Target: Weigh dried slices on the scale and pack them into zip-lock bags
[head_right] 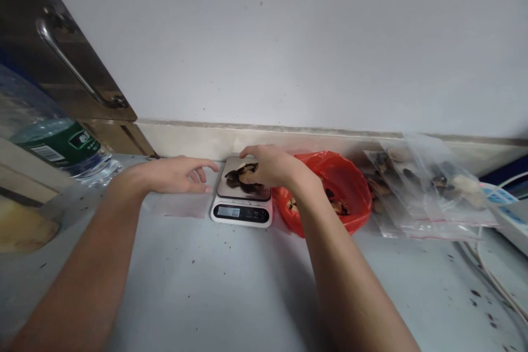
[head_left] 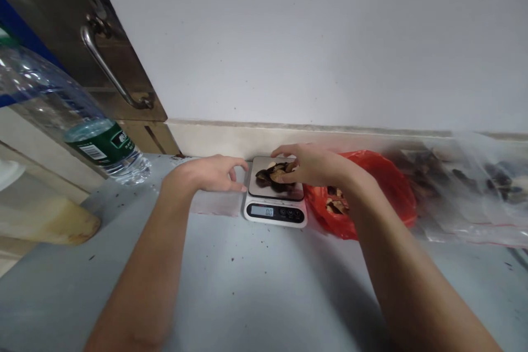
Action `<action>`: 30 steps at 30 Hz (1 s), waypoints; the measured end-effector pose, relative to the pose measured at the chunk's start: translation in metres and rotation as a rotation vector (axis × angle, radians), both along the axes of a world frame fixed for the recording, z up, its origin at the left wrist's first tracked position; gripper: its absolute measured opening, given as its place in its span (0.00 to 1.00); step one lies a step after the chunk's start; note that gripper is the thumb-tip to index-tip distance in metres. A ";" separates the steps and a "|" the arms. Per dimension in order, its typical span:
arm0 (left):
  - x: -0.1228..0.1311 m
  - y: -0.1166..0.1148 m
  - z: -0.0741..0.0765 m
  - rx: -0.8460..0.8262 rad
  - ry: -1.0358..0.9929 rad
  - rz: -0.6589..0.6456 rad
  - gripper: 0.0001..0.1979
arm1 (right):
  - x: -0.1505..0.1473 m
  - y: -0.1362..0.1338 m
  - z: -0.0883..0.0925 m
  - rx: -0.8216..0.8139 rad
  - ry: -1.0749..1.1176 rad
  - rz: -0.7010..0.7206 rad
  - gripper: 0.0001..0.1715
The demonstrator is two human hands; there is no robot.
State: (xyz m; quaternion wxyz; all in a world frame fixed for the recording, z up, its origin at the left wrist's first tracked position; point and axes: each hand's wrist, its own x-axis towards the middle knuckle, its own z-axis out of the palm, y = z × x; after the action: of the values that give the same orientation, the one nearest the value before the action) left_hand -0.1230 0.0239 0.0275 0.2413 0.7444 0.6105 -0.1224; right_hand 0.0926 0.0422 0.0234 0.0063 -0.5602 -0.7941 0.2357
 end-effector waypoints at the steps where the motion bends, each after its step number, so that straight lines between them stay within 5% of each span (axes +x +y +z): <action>1: -0.002 0.000 0.001 -0.026 0.024 0.016 0.32 | 0.002 0.000 0.000 0.003 0.006 -0.012 0.31; 6: -0.008 0.003 -0.008 -0.235 0.100 0.054 0.26 | 0.009 0.004 -0.004 0.004 0.047 -0.018 0.27; 11: -0.005 0.007 -0.023 -0.259 0.132 0.074 0.22 | 0.010 0.007 -0.004 0.032 0.036 -0.105 0.21; 15: -0.011 0.008 -0.019 -0.274 0.084 0.049 0.17 | 0.010 0.006 -0.004 -0.002 -0.008 -0.185 0.18; 21: -0.024 0.006 -0.010 -0.288 0.024 0.081 0.22 | 0.007 0.006 -0.007 -0.135 0.039 -0.211 0.25; 30: -0.021 0.004 -0.003 -0.223 0.093 0.119 0.20 | 0.009 0.008 -0.008 -0.135 0.154 -0.223 0.10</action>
State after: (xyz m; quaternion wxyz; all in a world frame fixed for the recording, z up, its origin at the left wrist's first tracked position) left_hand -0.1442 0.0276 0.0244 0.3010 0.6688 0.6467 -0.2094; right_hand 0.1020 0.0498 0.0153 0.0556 -0.6245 -0.7063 0.3288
